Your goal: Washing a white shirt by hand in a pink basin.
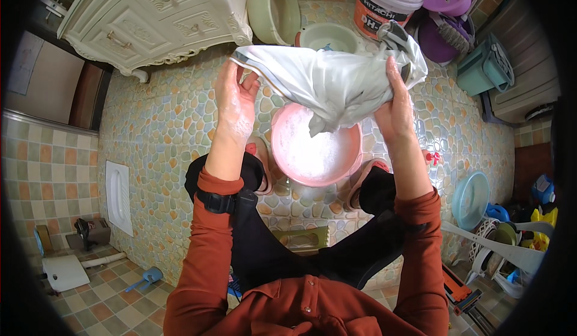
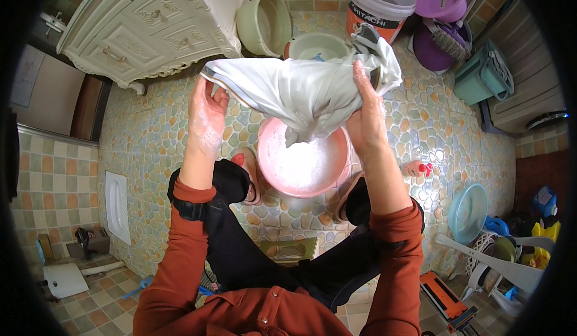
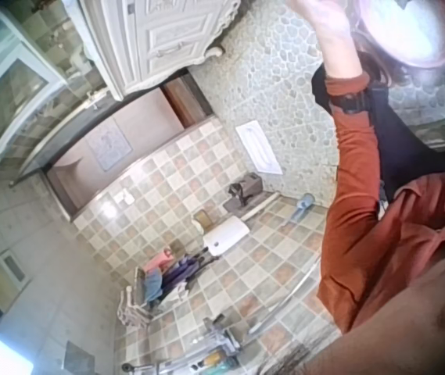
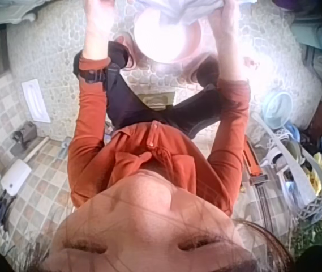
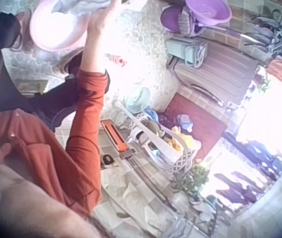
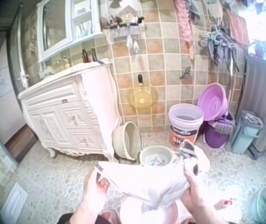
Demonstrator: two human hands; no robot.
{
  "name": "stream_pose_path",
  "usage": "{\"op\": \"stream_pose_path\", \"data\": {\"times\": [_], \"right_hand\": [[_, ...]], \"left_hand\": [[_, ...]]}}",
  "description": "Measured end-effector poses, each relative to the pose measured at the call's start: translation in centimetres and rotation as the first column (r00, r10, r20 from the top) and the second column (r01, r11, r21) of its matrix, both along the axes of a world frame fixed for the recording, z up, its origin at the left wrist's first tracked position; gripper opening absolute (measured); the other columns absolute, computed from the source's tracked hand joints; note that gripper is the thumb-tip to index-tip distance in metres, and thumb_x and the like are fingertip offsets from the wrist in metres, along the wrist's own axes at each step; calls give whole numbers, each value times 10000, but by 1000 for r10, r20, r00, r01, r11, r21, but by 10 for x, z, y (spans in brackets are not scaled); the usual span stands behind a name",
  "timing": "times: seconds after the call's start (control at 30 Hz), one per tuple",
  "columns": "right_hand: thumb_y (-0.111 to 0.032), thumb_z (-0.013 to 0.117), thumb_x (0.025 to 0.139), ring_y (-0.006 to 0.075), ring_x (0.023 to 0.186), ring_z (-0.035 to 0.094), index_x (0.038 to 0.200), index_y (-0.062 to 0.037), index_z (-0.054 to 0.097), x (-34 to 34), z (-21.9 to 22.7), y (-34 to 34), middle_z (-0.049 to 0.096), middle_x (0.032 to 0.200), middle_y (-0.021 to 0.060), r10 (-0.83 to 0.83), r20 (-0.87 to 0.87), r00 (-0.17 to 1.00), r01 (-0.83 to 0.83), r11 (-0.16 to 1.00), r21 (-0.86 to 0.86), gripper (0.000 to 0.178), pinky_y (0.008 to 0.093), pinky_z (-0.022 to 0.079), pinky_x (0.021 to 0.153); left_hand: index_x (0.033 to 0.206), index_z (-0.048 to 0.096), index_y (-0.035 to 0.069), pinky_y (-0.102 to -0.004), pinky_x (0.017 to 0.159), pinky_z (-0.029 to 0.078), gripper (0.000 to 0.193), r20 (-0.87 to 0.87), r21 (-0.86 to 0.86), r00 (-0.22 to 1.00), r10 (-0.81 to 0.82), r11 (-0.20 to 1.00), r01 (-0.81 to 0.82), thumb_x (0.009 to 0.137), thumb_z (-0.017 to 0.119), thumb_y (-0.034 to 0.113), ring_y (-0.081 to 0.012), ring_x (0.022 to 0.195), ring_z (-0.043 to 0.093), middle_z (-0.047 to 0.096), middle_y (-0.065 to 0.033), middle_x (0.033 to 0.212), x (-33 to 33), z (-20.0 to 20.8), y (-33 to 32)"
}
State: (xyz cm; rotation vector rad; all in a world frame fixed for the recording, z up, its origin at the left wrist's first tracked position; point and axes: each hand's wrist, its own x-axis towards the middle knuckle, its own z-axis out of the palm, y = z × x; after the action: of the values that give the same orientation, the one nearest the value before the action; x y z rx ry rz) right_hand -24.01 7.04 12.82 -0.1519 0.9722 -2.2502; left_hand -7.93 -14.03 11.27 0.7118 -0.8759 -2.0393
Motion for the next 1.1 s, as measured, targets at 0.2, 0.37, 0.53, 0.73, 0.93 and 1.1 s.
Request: {"op": "stream_pose_path", "data": {"times": [0.2,0.37,0.53,0.73,0.93,1.1], "right_hand": [[-323,602,915,250,1139,550,1273,23,470,-4,-2,2,552,1229,142,-25,-25,999,25,1000,19,514,394,432,989],[-335,599,916,252,1143,549,1281,25,459,-3,-3,2,550,1232,145,13,0,1000,-13,1000,-3,531,401,432,992],[-346,596,915,256,1139,554,1288,22,448,-5,-7,1,553,1226,150,7,-10,1000,-7,1000,-14,544,405,439,988],[-348,597,913,260,1143,551,1296,18,440,-4,-5,1,551,1237,149,16,-8,1000,-16,1000,2,552,410,430,996],[-532,521,903,272,1209,496,1347,-33,408,0,-10,-1,500,1313,140,145,130,981,-128,983,-130,677,433,394,1032],[-523,336,977,272,1227,477,1355,-71,410,9,-8,-11,500,1325,110,212,144,967,-179,961,-211,594,446,349,1061]], "left_hand": [[1042,583,130,-198,558,443,163,-29,-29,998,-59,998,58,932,583,250,-114,737,640,610,28,977,-1,-1,2],[1035,588,129,-193,551,437,155,-41,2,997,-63,998,63,936,579,248,-102,737,636,610,34,949,-1,-4,0],[1046,589,126,-188,555,429,169,-30,-1,997,-69,998,69,935,582,253,-94,744,630,608,37,946,-3,-1,4],[1052,579,112,-185,574,429,201,-10,-7,998,-60,998,60,930,580,272,-99,758,632,609,29,951,-3,5,8],[1131,573,117,-298,609,458,292,707,-631,684,183,600,491,872,583,252,-160,671,601,624,-38,827,-3,5,22],[1193,576,87,-247,631,456,346,693,-691,706,145,412,594,858,604,169,-105,635,541,592,-15,839,-11,0,34]]}}
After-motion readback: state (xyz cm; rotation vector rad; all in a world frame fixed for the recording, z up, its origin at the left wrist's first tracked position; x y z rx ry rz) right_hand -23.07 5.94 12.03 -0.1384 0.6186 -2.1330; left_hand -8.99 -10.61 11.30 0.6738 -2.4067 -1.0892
